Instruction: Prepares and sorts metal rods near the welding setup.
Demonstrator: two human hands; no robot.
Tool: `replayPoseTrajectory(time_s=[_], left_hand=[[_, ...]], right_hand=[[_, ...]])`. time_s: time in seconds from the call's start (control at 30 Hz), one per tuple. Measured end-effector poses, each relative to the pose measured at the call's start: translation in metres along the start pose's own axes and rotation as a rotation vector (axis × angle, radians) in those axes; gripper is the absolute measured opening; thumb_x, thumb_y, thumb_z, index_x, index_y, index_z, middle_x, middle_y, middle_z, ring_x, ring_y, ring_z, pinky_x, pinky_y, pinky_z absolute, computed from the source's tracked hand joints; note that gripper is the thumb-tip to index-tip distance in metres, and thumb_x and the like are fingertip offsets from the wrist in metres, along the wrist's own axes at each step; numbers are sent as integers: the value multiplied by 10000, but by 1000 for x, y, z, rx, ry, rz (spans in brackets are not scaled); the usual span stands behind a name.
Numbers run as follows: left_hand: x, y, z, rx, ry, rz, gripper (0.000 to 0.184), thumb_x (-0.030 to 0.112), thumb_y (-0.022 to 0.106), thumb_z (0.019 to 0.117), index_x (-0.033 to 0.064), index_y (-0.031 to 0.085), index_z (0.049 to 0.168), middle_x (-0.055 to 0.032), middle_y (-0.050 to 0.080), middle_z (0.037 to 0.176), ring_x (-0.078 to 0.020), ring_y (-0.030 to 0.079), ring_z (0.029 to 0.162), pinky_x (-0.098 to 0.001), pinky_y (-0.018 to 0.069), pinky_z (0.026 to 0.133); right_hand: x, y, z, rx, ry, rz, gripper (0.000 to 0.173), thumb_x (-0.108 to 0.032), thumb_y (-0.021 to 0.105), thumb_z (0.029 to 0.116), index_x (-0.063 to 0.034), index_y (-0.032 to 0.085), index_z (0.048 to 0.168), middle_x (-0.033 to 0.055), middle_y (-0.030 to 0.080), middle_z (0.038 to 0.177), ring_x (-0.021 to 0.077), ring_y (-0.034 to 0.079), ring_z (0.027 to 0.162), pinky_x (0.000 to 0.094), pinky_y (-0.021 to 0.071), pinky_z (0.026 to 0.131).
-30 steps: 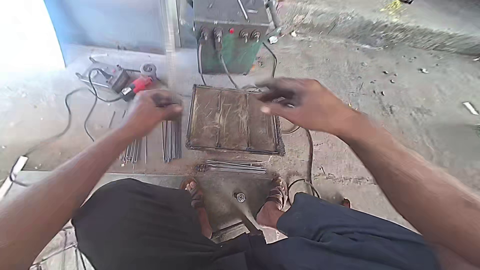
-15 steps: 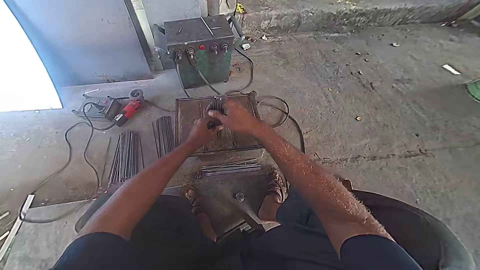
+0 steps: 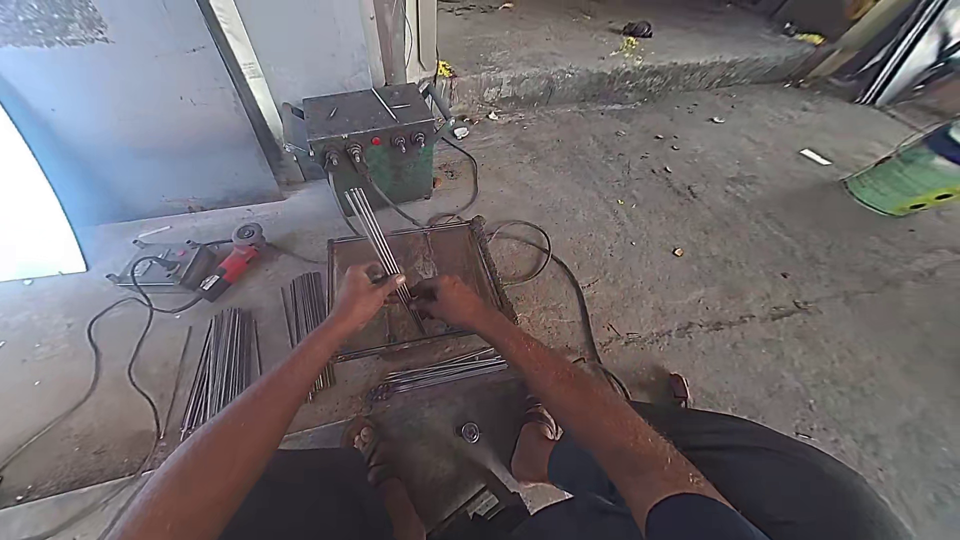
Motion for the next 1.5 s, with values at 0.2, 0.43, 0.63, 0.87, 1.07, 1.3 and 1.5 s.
replayPoseTrajectory(time_s=[0.2,0.43,0.63,0.87,1.07,1.3,1.5], left_hand=[[-24,-31,8,125,-166,-43,191,85,729,957,-3,685,1120,-119,752,956,-202,760,789,-367,662,732],[0,-68,10,214,-97,-91,163,119,735,955,51,696,1098,-60,751,929,-144,727,741,-320,625,680],[7,-75,5,219,-75,-160,176,100,728,954,42,680,1113,-63,748,959,-159,742,780,-344,645,716],[-6,-70,4,183,-99,-123,148,68,732,943,36,695,1083,-75,752,967,-177,750,816,-376,656,743],[0,-57,3,128,-79,-127,160,51,737,935,33,704,1090,-67,753,932,-160,746,795,-331,650,711],[7,-40,8,23,5,-103,167,86,737,948,31,706,1103,-88,758,959,-184,749,820,-357,649,739],[9,-49,-6,-57,-30,54,194,132,736,958,39,693,1123,-108,740,972,-206,734,806,-394,634,739]], right_hand=[[51,0,-1,36,222,-70,284,-239,698,952,-73,697,1182,72,744,1025,156,730,816,365,615,800],[107,3,7,36,439,-221,310,-286,752,897,-58,720,1104,124,736,1043,237,729,897,456,582,877],[103,-15,30,117,468,-314,403,-309,775,884,-49,695,1181,199,694,1168,351,674,1108,543,536,958],[114,-9,37,118,376,-383,363,-353,749,910,-242,698,1252,97,730,1122,327,703,1023,600,567,834],[102,-12,31,153,221,-247,368,-421,729,941,-304,696,1289,19,742,1001,221,705,903,524,572,811],[-17,22,28,15,-108,252,339,-200,734,967,-70,693,1277,63,770,954,131,732,756,328,634,728],[-28,43,21,-116,-1,256,272,-148,670,1007,-17,674,1246,94,753,1039,142,753,825,326,648,784]])
Point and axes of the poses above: each hand's wrist, its own z-axis towards the middle knuckle, its own y-axis out of the palm, x = y × z, the point moved 10 cm from there along z, towards the middle knuckle
